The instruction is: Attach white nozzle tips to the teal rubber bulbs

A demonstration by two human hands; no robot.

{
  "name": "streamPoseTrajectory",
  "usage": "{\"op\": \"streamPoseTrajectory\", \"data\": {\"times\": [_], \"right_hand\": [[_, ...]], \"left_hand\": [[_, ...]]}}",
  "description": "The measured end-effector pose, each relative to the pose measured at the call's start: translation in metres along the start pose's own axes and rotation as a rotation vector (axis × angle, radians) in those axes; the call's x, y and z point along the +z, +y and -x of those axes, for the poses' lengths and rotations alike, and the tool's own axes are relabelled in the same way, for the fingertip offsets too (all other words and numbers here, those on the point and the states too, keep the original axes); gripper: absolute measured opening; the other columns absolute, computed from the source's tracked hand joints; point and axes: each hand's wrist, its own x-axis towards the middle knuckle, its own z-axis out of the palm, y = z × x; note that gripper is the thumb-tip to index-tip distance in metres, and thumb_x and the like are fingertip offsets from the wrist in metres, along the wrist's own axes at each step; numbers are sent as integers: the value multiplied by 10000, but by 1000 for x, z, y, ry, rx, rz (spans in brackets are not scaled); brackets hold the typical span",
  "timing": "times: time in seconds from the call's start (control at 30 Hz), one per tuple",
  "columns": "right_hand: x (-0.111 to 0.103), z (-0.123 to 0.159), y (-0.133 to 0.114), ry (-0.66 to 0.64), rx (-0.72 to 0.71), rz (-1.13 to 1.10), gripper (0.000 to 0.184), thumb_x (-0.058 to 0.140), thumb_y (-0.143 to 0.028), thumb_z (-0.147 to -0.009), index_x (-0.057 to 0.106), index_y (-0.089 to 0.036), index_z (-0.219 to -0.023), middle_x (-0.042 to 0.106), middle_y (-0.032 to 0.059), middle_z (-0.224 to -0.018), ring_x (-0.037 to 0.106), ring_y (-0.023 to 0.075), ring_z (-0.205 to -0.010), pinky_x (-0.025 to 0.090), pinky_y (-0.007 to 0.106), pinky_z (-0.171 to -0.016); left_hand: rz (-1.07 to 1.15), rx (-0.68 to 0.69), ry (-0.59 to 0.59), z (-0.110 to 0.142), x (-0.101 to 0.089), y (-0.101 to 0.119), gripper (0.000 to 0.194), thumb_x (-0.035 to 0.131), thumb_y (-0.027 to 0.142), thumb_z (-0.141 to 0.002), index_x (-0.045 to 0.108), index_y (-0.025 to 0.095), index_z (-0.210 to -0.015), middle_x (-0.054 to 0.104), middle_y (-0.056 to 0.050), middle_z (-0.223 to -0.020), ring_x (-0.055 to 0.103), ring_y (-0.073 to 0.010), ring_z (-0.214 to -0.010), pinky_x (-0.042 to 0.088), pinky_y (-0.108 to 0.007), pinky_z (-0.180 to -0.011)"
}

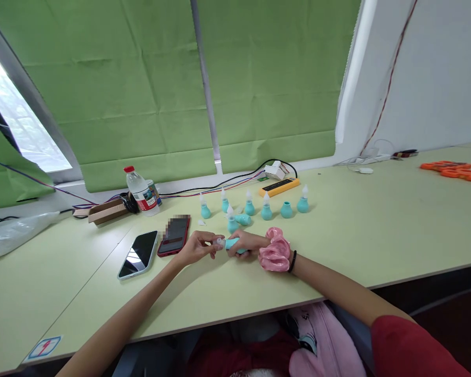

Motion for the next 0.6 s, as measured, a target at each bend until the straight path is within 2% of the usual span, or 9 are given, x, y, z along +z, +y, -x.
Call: {"op": "streamPoseTrajectory", "data": {"times": [0.1, 0.2, 0.37, 0.5, 0.6], "right_hand": [[-1, 3, -3, -82, 34, -131, 100, 544, -141, -554, 446, -146, -575, 383, -50, -457, 259, 19, -335, 108, 175, -303], [-2, 6, -6, -112, 72, -211, 103, 565, -133, -571, 470, -156, -603, 364, -49, -462, 238, 20, -348, 104, 175, -310], [-4, 6, -7, -211, 80, -271, 112, 592, -208, -622, 490, -164, -625, 369, -42, -470, 236, 23, -348, 103, 176, -310], [-2, 4, -8, -186, -10, -267, 163, 556, -304, -669, 510, -148, -657, 407, -30, -499, 266, 25, -352, 115, 184, -305], [0, 0, -7, -125, -135, -263, 212, 511, -346, -705, 513, -135, -682, 426, -29, -525, 309, 27, -370, 159, 177, -311]], "left_hand": [[-51, 18, -16, 1, 1, 4, 330, 585, 343, -649, 639, 106, -872, 582, -51, -668, 504, -79, -465, 447, -184, -430], [-115, 44, -40, 3, 1, 8, 327, 570, 348, -663, 634, 124, -892, 572, -50, -684, 506, -82, -473, 442, -184, -428], [-185, 82, -50, 5, 3, 13, 336, 532, 358, -694, 623, 145, -937, 565, -54, -702, 507, -84, -482, 451, -195, -451], [-190, 73, -41, 3, 1, 13, 348, 521, 362, -698, 614, 142, -952, 578, -64, -718, 526, -112, -547, 455, -201, -464], [-227, 65, 9, 0, -9, 16, 373, 539, 349, -683, 588, 145, -992, 593, -68, -762, 542, -145, -662, 458, -203, -511]]}}
